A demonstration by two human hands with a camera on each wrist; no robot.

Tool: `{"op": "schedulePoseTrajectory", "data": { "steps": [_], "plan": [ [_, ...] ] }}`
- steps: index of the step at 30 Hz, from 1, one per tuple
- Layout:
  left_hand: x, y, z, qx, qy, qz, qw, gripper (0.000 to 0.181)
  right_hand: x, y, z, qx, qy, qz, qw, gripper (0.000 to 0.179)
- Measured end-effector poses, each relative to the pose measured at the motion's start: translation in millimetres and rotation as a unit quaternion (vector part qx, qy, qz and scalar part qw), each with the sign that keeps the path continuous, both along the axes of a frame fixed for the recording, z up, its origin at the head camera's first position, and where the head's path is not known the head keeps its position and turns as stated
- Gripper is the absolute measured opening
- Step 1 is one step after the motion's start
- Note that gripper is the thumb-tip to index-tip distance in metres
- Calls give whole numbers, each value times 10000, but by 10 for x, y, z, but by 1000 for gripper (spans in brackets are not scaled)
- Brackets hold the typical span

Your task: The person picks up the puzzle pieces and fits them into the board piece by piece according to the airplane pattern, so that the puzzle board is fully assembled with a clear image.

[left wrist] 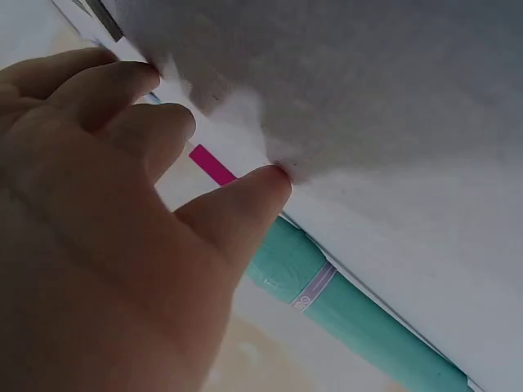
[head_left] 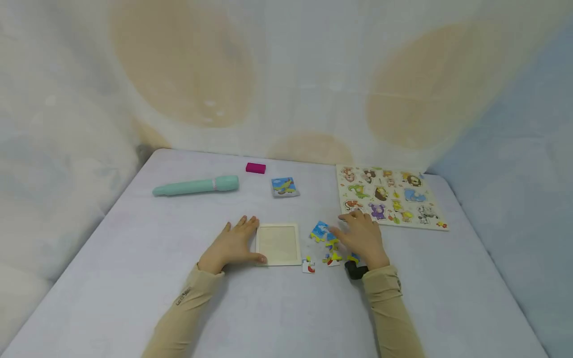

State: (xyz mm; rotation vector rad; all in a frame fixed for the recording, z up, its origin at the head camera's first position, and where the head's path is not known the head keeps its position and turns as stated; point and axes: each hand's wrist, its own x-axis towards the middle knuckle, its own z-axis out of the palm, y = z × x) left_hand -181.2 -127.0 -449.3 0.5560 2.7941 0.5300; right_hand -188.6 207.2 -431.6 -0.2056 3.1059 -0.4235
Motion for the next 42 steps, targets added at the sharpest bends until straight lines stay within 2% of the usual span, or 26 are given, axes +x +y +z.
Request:
{"op": "schedulePoseTrajectory", "data": {
  "steps": [4,9,12,16,20,23,26,32,36,42],
  "plan": [
    [8,-2,1,-116,42,-7,9999,116,-137,-226,-9,-83,-343,147,9993,54],
    [19,3,-22,-98,-12,-27,9999,119,-211,-370,-41,-543,-859,-3,9948,44],
    [19,1,-23,-96,-13,-19,10000,119,-235,-406,-53,-941,-813,39,9922,37],
    [26,20,-16,-40,28,-63,10000,117,-248,-402,-58,-1559,-524,195,9862,25],
    [33,18,10,-61,47,-117,9999,117,-251,-427,-23,-2338,-509,162,9708,16],
    [37,13,24,-68,30,-125,9999,117,-251,-525,10,-2779,-762,202,9574,18],
    [37,13,21,-39,-2,-118,9999,116,-261,-720,6,-2954,-1004,359,9494,18],
    [14,25,-14,-12,-25,-160,9999,116,-249,-1235,-47,-3034,-1497,460,9399,13],
    [24,73,-35,67,-51,-215,9997,116,-213,-1410,-104,-2844,-1525,400,9457,11],
    [68,139,-16,192,-139,-404,9989,115,-141,-1460,-140,-2424,-1126,54,9636,14]
  ]
}}
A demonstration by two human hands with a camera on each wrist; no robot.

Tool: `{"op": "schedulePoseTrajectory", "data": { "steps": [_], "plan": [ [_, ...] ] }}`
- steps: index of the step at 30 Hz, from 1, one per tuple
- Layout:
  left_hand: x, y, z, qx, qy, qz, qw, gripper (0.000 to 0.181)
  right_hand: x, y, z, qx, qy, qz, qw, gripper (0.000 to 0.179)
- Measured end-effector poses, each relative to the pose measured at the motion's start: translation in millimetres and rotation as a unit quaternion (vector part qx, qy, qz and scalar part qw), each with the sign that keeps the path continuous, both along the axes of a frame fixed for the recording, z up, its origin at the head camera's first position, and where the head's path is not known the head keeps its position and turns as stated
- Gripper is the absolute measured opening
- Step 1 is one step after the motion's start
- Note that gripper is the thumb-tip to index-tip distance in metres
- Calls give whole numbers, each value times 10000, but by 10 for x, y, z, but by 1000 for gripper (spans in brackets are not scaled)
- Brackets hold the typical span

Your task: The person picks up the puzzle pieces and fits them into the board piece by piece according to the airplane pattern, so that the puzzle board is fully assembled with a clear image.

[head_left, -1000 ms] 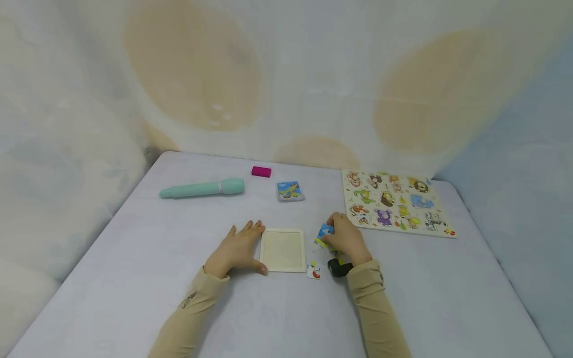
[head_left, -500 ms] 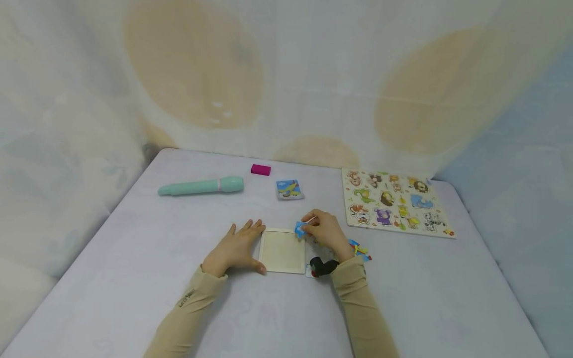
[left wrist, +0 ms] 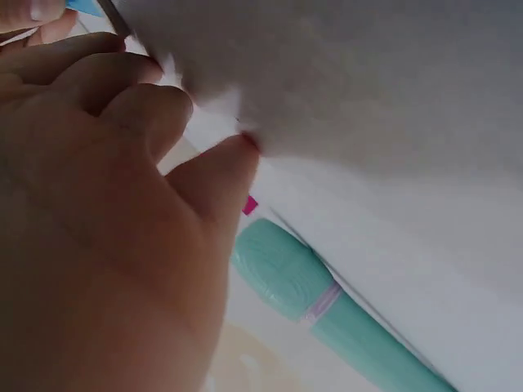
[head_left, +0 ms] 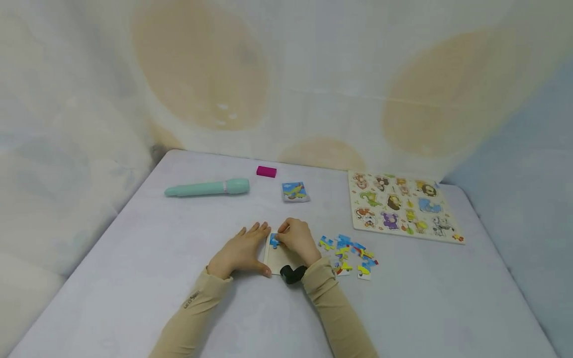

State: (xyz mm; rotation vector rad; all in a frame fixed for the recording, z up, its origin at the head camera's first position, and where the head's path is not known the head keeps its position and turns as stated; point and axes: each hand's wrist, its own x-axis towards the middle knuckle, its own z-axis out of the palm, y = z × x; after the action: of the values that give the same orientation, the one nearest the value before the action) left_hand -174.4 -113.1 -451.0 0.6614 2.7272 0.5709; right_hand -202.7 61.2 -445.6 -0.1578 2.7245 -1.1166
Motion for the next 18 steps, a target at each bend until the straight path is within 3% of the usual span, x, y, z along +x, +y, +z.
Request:
{"op": "schedulePoseTrajectory", "data": {
  "steps": [7,13,18],
  "plan": [
    [3,2,48,108,-24,-208,9997,115,38,-69,-29,270,744,-94,9968,14],
    [-9,38,17,63,-28,-181,9998,115,-36,244,65,-105,85,336,9993,20],
    [20,18,12,-14,-12,-190,9998,116,-34,796,138,79,-34,-123,9999,28]
  ]
}}
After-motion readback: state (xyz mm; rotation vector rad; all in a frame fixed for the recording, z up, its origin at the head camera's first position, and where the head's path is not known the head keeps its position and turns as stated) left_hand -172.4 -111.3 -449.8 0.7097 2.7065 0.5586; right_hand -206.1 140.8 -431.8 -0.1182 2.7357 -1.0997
